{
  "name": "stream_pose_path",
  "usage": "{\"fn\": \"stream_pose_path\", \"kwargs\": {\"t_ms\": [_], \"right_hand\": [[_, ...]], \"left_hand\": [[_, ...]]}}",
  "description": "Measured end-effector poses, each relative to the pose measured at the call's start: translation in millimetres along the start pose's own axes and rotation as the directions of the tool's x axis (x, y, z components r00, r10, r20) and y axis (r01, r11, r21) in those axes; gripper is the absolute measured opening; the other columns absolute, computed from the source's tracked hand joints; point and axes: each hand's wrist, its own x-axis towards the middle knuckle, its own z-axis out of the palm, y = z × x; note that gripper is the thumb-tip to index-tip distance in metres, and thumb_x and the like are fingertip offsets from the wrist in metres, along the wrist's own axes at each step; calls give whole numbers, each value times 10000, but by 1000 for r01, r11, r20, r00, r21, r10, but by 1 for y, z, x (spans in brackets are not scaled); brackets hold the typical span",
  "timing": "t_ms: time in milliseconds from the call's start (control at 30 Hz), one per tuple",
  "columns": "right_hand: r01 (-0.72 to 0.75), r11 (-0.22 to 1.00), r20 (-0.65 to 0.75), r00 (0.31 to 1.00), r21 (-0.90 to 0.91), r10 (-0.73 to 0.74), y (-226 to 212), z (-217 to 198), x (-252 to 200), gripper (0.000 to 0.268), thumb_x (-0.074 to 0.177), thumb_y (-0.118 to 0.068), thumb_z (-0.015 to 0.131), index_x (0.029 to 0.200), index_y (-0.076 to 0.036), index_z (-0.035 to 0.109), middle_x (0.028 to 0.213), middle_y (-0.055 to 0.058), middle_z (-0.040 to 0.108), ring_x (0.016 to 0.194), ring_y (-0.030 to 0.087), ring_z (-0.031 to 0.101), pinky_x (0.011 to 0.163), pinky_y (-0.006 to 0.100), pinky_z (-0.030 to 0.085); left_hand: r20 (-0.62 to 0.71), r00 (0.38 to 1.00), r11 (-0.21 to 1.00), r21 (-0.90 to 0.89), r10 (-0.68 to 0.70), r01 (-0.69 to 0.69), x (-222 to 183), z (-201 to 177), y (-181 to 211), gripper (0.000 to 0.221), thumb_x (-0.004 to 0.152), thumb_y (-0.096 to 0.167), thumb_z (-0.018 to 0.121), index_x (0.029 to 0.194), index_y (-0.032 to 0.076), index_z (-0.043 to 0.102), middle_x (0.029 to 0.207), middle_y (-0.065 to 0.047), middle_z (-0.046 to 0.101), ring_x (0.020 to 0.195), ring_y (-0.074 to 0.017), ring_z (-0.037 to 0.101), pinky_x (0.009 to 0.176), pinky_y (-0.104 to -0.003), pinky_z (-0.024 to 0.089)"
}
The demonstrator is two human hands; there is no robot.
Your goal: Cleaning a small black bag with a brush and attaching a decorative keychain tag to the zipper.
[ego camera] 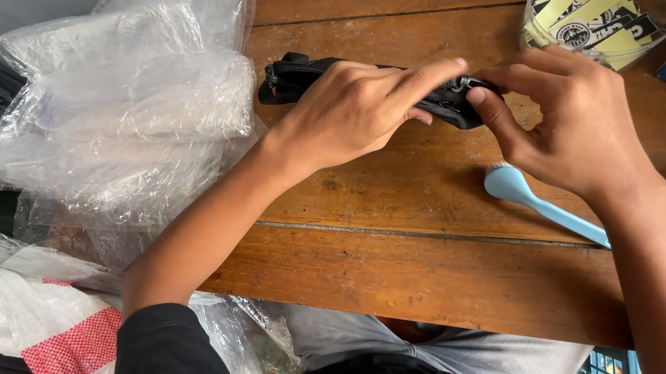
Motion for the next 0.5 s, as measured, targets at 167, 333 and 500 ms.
{"fn": "stream_pose_path", "kwargs": {"t_ms": [167, 333, 500], "right_hand": [[46, 998, -3, 999, 42, -46, 0, 2, -1, 277, 1097, -128, 700, 1342, -18, 764, 905, 91, 708, 806, 322, 662, 810, 447, 501], [103, 994, 1, 995, 42, -103, -5, -2, 0, 563, 995, -478, 768, 1314, -21, 687, 1079, 99, 707, 902, 295, 617, 825, 417, 497], [84, 995, -25, 996, 60, -83, -2, -3, 9, 518, 1018, -276, 887, 1349, 35, 640, 1131, 183, 701, 960, 340, 662, 816, 430, 514]], "left_hand": [[-38, 999, 1000, -14, -3, 2, 3, 6, 3, 446, 1013, 168, 839, 1368, 67, 588, 852, -38, 731, 734, -229, 707, 640, -391, 552], [-171, 983, 998, -6, -67, 67, 10, 12, 2, 343, 962, 217, 879, 1237, 118, 701, 918, -21, 712, 770, -169, 722, 658, -332, 629], [-123, 991, 994, -104, -46, 33, 17, 9, -17, 565, 1009, 243, 873, 1358, 74, 463, 954, -78, 752, 721, -205, 734, 616, -353, 614]]}}
